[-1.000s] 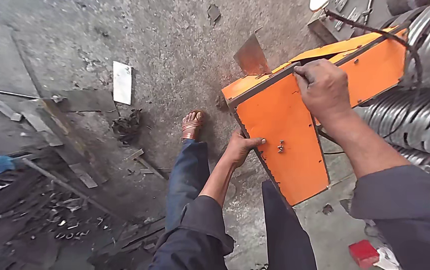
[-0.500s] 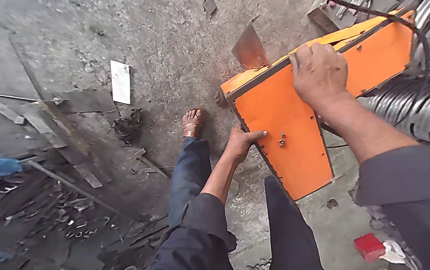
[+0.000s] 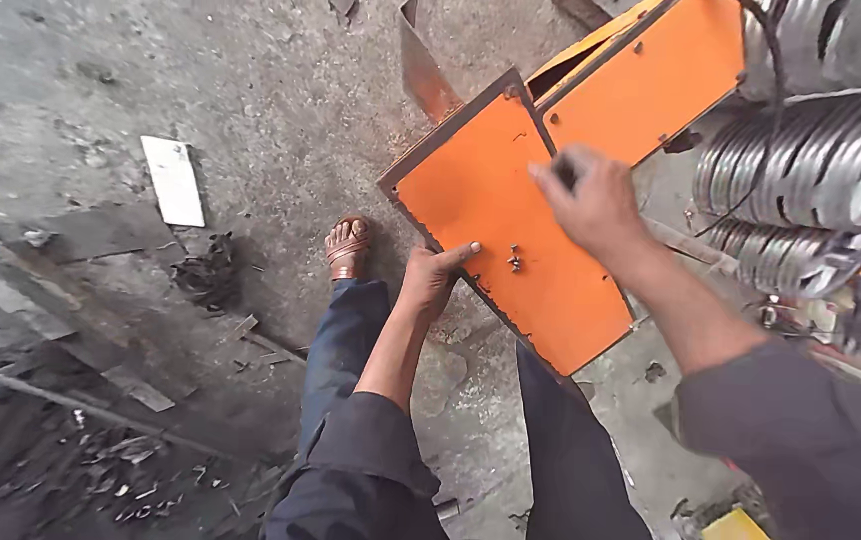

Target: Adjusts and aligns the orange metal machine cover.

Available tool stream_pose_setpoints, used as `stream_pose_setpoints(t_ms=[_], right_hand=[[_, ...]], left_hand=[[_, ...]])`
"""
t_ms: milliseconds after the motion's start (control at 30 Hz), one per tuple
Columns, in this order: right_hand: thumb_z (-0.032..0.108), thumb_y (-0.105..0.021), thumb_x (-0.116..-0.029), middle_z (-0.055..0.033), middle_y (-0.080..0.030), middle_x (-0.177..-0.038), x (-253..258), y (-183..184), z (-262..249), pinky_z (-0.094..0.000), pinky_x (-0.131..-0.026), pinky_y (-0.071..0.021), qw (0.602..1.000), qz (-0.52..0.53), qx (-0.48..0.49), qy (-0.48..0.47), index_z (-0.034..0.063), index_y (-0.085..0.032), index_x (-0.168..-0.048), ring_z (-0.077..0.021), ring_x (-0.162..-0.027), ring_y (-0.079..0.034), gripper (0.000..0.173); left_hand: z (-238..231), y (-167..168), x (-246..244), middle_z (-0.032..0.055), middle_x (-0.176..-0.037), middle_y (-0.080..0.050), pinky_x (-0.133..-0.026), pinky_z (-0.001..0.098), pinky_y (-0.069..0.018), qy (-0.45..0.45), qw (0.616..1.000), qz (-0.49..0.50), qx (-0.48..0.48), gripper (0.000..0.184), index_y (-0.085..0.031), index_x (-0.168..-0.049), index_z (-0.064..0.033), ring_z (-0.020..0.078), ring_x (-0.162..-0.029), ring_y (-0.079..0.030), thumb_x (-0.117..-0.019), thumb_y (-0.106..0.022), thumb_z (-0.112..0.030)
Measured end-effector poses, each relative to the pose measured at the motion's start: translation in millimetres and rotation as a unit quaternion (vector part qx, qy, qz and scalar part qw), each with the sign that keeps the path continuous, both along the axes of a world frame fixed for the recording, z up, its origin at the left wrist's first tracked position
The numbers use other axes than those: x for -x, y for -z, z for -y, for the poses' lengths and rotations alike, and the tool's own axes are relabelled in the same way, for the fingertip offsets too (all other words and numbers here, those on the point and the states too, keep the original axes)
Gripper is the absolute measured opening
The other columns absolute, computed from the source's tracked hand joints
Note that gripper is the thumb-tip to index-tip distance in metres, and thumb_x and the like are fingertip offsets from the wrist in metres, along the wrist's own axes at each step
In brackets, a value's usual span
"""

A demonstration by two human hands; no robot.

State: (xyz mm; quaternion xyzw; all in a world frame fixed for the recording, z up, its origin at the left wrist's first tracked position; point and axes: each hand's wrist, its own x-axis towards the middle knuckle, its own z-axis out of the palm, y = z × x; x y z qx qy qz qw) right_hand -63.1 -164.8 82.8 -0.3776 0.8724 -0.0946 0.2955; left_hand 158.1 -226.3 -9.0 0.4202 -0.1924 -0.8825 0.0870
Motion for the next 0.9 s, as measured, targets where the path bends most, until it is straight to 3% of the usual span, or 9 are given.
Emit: stream_pose_setpoints(t_ms=[67, 167, 300, 367, 500, 600, 700, 800, 900], right_hand=[[0.039, -0.066, -0.1000, -0.0076, -0.071, -0.089, -30.8, 5.6, -42.0, -0.0424, -0.074, -0.0610, 0.998, 0.059, 0.024, 0.025, 0.0063, -0.070, -0.108, -0.0195, -0.078, -0.071, 0.034], [0.029, -0.074, -0.0959, -0.0103, -0.071, -0.096, -70.4, 19.4, -67.3, -0.0417, -0.077, -0.0623, 0.997, 0.050, 0.052, 0.029, 0.0046, -0.071, -0.113, -0.0221, -0.084, -0.071, 0.030], [0.017, -0.075, -0.0919, -0.0089, -0.068, -0.087, -89.1, 29.0, -55.0, -0.0380, -0.069, -0.0605, 0.994, -0.003, 0.087, 0.067, 0.0047, -0.072, -0.096, -0.0206, -0.076, -0.068, 0.013], [0.014, -0.075, -0.0896, -0.0071, -0.069, -0.086, -86.1, 27.4, -56.7, -0.0338, -0.069, -0.0611, 0.988, 0.018, 0.106, 0.114, 0.0048, -0.072, -0.095, -0.0161, -0.075, -0.069, 0.011], [0.013, -0.065, -0.0975, -0.0103, -0.074, -0.103, -49.9, 23.9, -81.0, -0.0312, -0.082, -0.0624, 0.968, 0.035, 0.127, 0.213, 0.0024, -0.071, -0.118, -0.0130, -0.088, -0.073, 0.024], [0.021, -0.064, -0.1019, -0.0067, -0.075, -0.108, -24.6, 27.2, -95.7, -0.0301, -0.088, -0.0606, 0.960, 0.005, 0.115, 0.255, 0.0082, -0.074, -0.118, -0.0111, -0.094, -0.072, 0.023], [0.023, -0.070, -0.0989, -0.0056, -0.074, -0.110, -18.4, 32.4, -91.9, -0.0283, -0.092, -0.0582, 0.971, -0.043, 0.129, 0.196, 0.0121, -0.078, -0.112, -0.0117, -0.100, -0.071, 0.019], [0.020, -0.072, -0.0968, -0.0067, -0.076, -0.106, -19.0, 41.6, -87.7, -0.0380, -0.094, -0.0550, 0.976, -0.099, 0.145, 0.128, 0.0127, -0.080, -0.108, -0.0180, -0.102, -0.071, 0.016], [0.014, -0.070, -0.0972, -0.0104, -0.076, -0.107, -18.3, 41.7, -84.1, -0.0338, -0.096, -0.0569, 0.978, -0.127, 0.152, 0.072, 0.0083, -0.080, -0.107, -0.0211, -0.105, -0.072, 0.015]], left_hand=[[-3.8, -1.4, -1.4, 0.0124, -0.110, -0.073, -0.085, 0.0453, -0.0629, 0.007, 1.000, 0.020, 0.018, 0.041, -0.060, -0.125, -0.0064, 0.0237, -0.096, -0.074, -0.0883, -0.077, 0.000], [-9.3, -1.6, -0.6, 0.0113, -0.112, -0.073, -0.087, 0.0455, -0.0622, 0.016, 0.999, 0.021, 0.036, 0.040, -0.059, -0.126, -0.0078, 0.0234, -0.099, -0.073, -0.0902, -0.076, -0.004], [-15.7, 3.3, 1.1, 0.0123, -0.111, -0.073, -0.088, 0.0451, -0.0619, 0.003, 0.999, 0.002, 0.047, 0.037, -0.062, -0.124, -0.0071, 0.0234, -0.098, -0.073, -0.0907, -0.077, -0.010], [-17.6, 2.8, 1.3, 0.0125, -0.112, -0.072, -0.089, 0.0457, -0.0615, 0.001, 0.998, 0.004, 0.055, 0.038, -0.060, -0.125, -0.0067, 0.0240, -0.100, -0.073, -0.0912, -0.077, -0.009], [-16.0, 1.9, 2.4, 0.0123, -0.112, -0.073, -0.088, 0.0461, -0.0621, -0.002, 0.998, 0.017, 0.057, 0.039, -0.060, -0.125, -0.0066, 0.0242, -0.099, -0.073, -0.0906, -0.078, -0.009], [-16.2, 0.6, 2.8, 0.0109, -0.110, -0.074, -0.087, 0.0451, -0.0628, 0.003, 0.998, 0.029, 0.055, 0.039, -0.060, -0.125, -0.0073, 0.0232, -0.098, -0.074, -0.0901, -0.078, -0.009], [-14.5, 0.5, 3.8, 0.0121, -0.110, -0.073, -0.086, 0.0455, -0.0631, -0.001, 0.998, 0.031, 0.052, 0.039, -0.059, -0.125, -0.0063, 0.0243, -0.098, -0.074, -0.0903, -0.077, -0.007], [-14.4, -0.1, 3.1, 0.0120, -0.111, -0.073, -0.087, 0.0453, -0.0625, 0.003, 0.998, 0.023, 0.053, 0.037, -0.061, -0.124, -0.0067, 0.0238, -0.098, -0.074, -0.0907, -0.077, -0.006], [-13.7, 0.8, 2.4, 0.0116, -0.110, -0.073, -0.088, 0.0453, -0.0623, 0.008, 0.998, 0.019, 0.055, 0.037, -0.061, -0.124, -0.0071, 0.0234, -0.098, -0.074, -0.0905, -0.077, -0.007]])
